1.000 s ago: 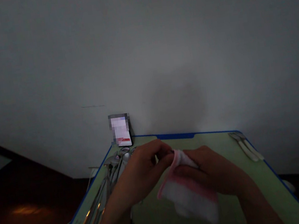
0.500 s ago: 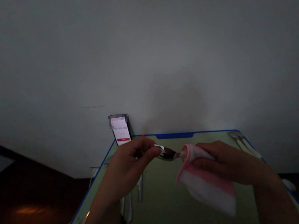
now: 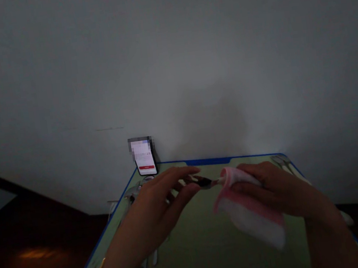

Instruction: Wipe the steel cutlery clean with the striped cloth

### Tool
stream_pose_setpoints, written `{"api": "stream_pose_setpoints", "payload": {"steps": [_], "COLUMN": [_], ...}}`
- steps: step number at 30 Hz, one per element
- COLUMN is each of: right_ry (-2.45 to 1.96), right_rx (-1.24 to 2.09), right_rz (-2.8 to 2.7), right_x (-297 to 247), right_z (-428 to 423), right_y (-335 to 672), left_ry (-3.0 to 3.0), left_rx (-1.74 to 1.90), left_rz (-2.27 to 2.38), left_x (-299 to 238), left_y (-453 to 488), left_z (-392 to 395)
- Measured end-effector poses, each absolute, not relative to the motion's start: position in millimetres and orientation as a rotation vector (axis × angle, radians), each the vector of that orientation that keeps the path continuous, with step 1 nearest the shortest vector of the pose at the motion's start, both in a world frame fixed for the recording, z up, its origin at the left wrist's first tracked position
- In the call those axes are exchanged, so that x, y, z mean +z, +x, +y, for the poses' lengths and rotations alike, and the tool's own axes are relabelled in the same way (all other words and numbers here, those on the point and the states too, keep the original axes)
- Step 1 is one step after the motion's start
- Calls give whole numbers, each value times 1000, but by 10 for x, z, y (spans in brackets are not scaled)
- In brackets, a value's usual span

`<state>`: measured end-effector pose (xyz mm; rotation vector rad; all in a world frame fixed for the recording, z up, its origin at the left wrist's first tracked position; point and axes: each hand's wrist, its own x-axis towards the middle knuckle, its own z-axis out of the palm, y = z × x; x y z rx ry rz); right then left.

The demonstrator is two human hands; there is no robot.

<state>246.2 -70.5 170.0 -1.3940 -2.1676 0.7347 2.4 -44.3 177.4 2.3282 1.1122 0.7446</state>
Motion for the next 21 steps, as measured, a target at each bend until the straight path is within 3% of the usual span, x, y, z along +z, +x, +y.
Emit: {"api": "stream_pose_setpoints", "payload": {"steps": [10, 21], "right_ry": [-1390, -1425], "right_rx": [362, 513], "right_rz": [-2106, -2168], "right_x": [1647, 1704], "right_z": [-721, -751], "right_y": [2502, 2508], "left_ry": [2338, 2274], "left_rx": [519, 400], "left_rz": [1139, 990], "left_x": [1711, 1766], "left_y": [38, 7], "left_z": [-377, -433]}}
